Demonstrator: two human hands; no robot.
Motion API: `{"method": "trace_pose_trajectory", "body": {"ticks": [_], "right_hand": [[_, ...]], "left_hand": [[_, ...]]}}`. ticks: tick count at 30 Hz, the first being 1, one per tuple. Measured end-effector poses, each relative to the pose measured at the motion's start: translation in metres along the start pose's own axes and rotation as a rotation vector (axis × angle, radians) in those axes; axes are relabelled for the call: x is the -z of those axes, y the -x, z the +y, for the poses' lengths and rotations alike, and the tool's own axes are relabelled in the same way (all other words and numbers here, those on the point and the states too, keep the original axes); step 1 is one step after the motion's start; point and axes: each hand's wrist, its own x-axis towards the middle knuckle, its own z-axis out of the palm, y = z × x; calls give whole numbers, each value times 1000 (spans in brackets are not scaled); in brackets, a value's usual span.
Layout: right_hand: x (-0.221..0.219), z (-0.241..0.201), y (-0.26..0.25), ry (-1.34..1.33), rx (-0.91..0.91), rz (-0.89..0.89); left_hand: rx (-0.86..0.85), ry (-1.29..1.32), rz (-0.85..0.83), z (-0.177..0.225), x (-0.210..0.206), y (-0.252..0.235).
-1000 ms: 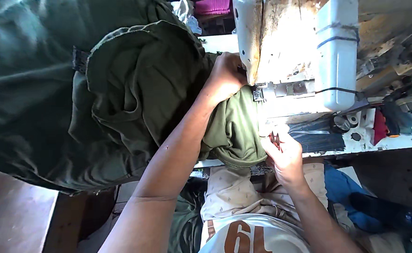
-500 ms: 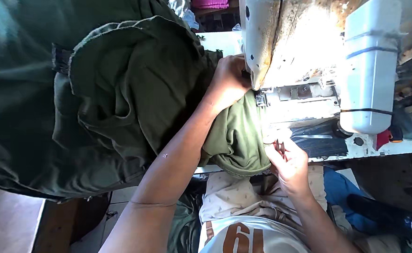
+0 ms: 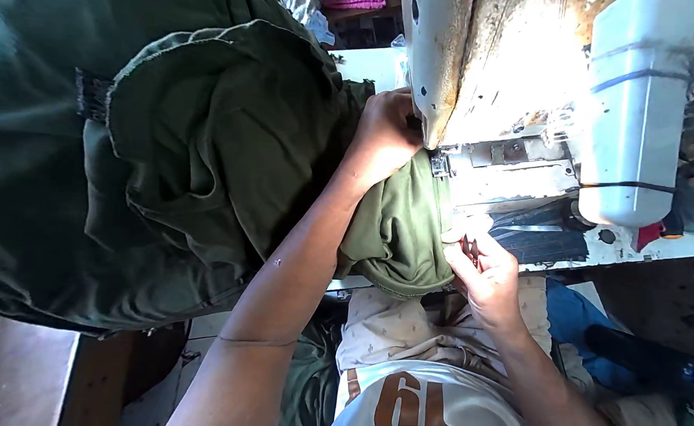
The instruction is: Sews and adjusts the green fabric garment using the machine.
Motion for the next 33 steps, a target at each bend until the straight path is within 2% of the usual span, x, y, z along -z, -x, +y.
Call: {"method": "trace_pose_trajectory", "body": {"ticks": [3,7,11,14,17,21,24,28,33], "right_hand": [[-1,0,6,46,33,-48],[3,-1,20,125,64,-164],[10,-1,30,177,77,-276],[17,-2,34,248,152,-364],[20,-2,36,370,271,-359],[22,-4,38,576,417,-298],[22,-5,42,714,494,-232],[22,-9,48,811,577,-151],[25,-5,43,675,585,-266]], "left_hand": [[-9,-34,-19,-1,2,2],[72,-186,4,14,10,22],[5,-226,149,44,22,69],[-95,-99,195,76,26,117],[-151,-100,98,80,21,163],[-196,-385,-59,68,7,200],[-202,-421,-25,63,-7,213],[-270,-360,14,77,-10,215],[-296,-459,197,53,-38,210]]}}
